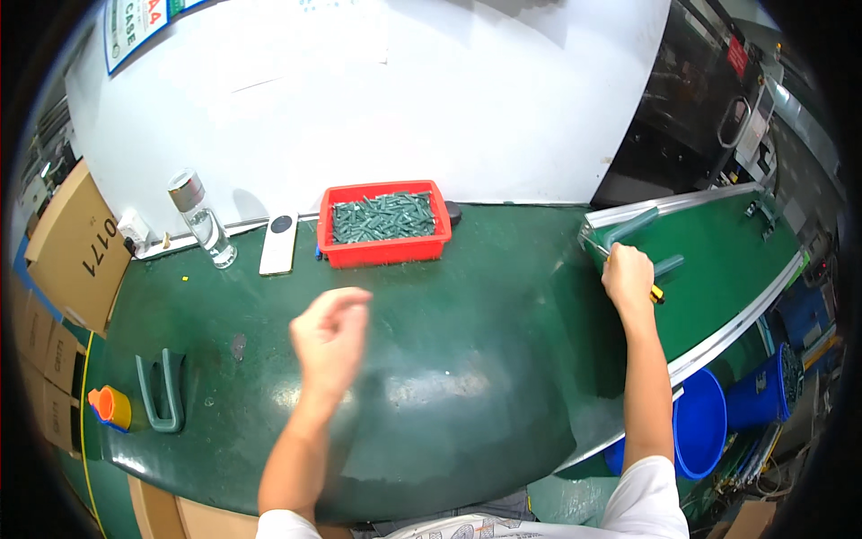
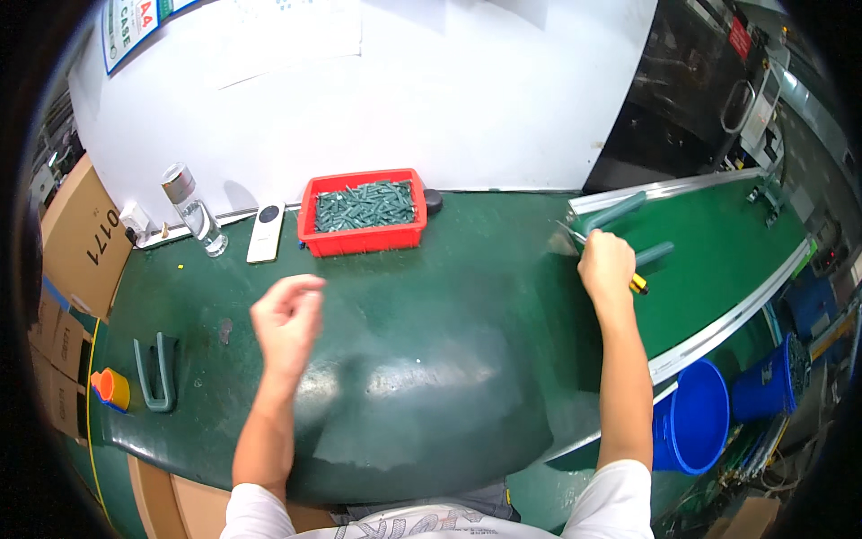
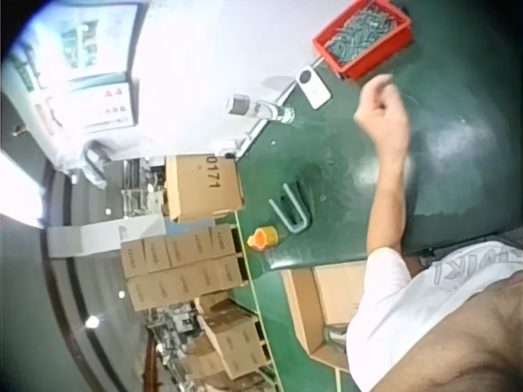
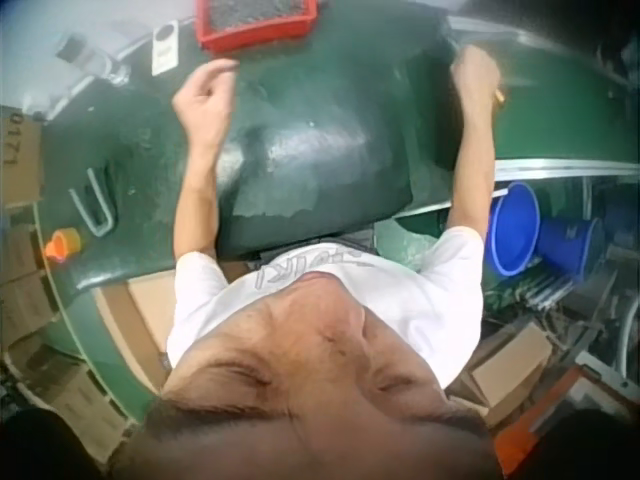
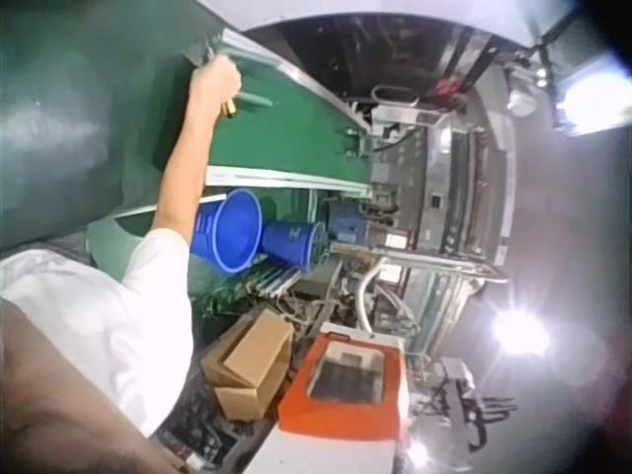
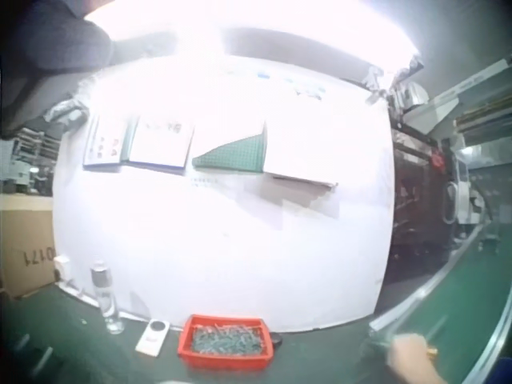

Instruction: Deburring molded green plastic parts using a utility knife at a factory workbench.

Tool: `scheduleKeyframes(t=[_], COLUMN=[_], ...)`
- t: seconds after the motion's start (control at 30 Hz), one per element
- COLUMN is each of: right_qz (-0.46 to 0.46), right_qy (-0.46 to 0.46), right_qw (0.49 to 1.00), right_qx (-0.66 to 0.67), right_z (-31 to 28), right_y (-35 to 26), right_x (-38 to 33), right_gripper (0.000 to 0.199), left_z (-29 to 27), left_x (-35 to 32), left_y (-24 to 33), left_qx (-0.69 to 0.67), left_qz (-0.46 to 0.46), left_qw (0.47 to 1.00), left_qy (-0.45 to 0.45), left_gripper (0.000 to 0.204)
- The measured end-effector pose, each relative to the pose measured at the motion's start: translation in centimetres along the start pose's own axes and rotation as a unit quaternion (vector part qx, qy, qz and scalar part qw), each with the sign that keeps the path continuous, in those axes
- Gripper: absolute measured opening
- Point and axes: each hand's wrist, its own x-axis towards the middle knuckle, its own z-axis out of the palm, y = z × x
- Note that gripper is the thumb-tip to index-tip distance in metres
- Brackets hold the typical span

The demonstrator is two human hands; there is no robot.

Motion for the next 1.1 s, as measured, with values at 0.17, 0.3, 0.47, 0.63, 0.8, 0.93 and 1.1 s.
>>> scheduleKeyframes(t=[0.17,0.3,0.47,0.63,0.8,0.93,1.1], right_qz=[0.003,-0.01,-0.069,-0.155,-0.198,-0.177,-0.154], right_qy=[0.01,-0.145,-0.313,-0.214,-0.216,-0.235,-0.214], right_qw=[0.773,0.466,0.388,0.551,0.617,0.611,0.605], right_qx=[0.634,0.873,0.864,0.792,0.73,0.735,0.752], right_z=[-4.3,-5.3,-5.2,-4.4,-3.4,-3.3,-3.2], right_y=[-7.9,-13.5,-19.8,-22.1,-22.4,-22.7,-23.3], right_x=[-2.8,-5.8,-8.0,-8.5,-8.8,-9.0,-9.5], right_gripper=[0.023,0.025,0.025,0.044,0.045,0.046,0.041], left_z=[4.2,3.9,1.1,-1.4,-1.7,-1.7,-1.5], left_x=[-0.2,-0.2,1.7,2.9,2.8,3.0,2.7], left_y=[-2.3,-1.9,-1.1,-0.4,-0.2,0.2,0.7], left_qx=[-0.101,-0.256,-0.459,-0.413,-0.34,-0.298,-0.264], left_qz=[-0.134,-0.216,-0.159,-0.131,-0.121,-0.105,-0.088], left_qw=[0.973,0.928,0.87,0.881,0.913,0.932,0.945], left_qy=[-0.161,-0.164,0.087,0.19,0.191,0.176,0.173], left_gripper=[0.015,0.037,0.036,0.014,0.017,0.019,0.021])
